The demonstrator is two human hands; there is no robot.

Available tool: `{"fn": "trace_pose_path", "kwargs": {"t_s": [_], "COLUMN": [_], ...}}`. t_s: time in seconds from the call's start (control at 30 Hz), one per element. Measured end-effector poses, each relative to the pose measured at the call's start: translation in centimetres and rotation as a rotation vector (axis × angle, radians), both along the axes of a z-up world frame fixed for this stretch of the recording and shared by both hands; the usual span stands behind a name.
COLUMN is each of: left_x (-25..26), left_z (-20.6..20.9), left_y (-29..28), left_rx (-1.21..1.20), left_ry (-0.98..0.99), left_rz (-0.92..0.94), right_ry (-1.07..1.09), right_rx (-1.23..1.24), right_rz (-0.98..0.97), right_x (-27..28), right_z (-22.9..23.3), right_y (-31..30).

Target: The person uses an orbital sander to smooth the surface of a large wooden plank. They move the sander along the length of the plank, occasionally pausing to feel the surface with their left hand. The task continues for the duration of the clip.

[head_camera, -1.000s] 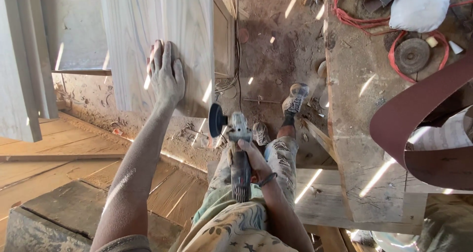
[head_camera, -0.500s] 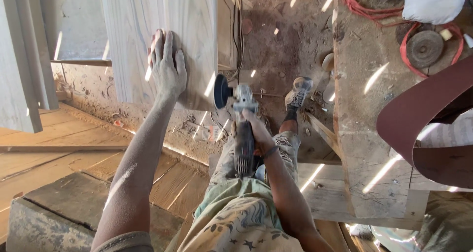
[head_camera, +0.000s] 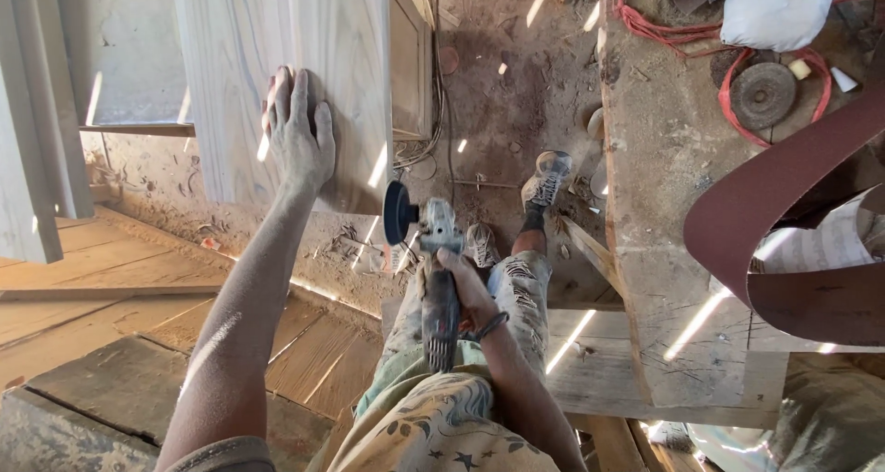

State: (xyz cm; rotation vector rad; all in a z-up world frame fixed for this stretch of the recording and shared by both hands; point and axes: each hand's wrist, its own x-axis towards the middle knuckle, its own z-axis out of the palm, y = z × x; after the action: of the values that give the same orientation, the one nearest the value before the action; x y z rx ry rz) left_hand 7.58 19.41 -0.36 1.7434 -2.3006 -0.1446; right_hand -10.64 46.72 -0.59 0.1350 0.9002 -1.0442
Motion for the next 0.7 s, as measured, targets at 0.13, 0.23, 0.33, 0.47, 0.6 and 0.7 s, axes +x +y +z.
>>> {"fn": "trace_pose_path", "kwargs": {"t_s": [0.13,0.23,0.33,0.47,0.6,0.7], "left_x": [-1.8,-5.0,-5.9,-4.3,-2.1,1.7], "left_z": [1.0,1.8,1.1,1.4,1.9,3.1], "left_y": [1.0,3.2,5.0,4.9,4.4,7.6], "left_rx": [0.023,0.065,0.177,0.296,0.381,0.213], "left_ry": [-0.010,0.100,0.082,-0.031,0.072,0.113], "left_rz": [-0.003,-0.047,-0.229,-0.238,-0.154,-0.028], "right_ry": [0.083,0.144,0.011,0.031,0.107,-0.084], "right_rx": [0.035,-0.060,0.014,0.019,-0.090,0.144], "right_rz": [0.027,0.218,0.000,0.042,0.158,-0.016], "right_x": [0.6,0.9,0.4,0.3,-0.1,0.8], "right_z": [-2.1,-3.6,-5.7,-4.5,-0.4,-3.9], "right_y": [4.1,4.8,5.0,4.4,2.3,1.9]}}
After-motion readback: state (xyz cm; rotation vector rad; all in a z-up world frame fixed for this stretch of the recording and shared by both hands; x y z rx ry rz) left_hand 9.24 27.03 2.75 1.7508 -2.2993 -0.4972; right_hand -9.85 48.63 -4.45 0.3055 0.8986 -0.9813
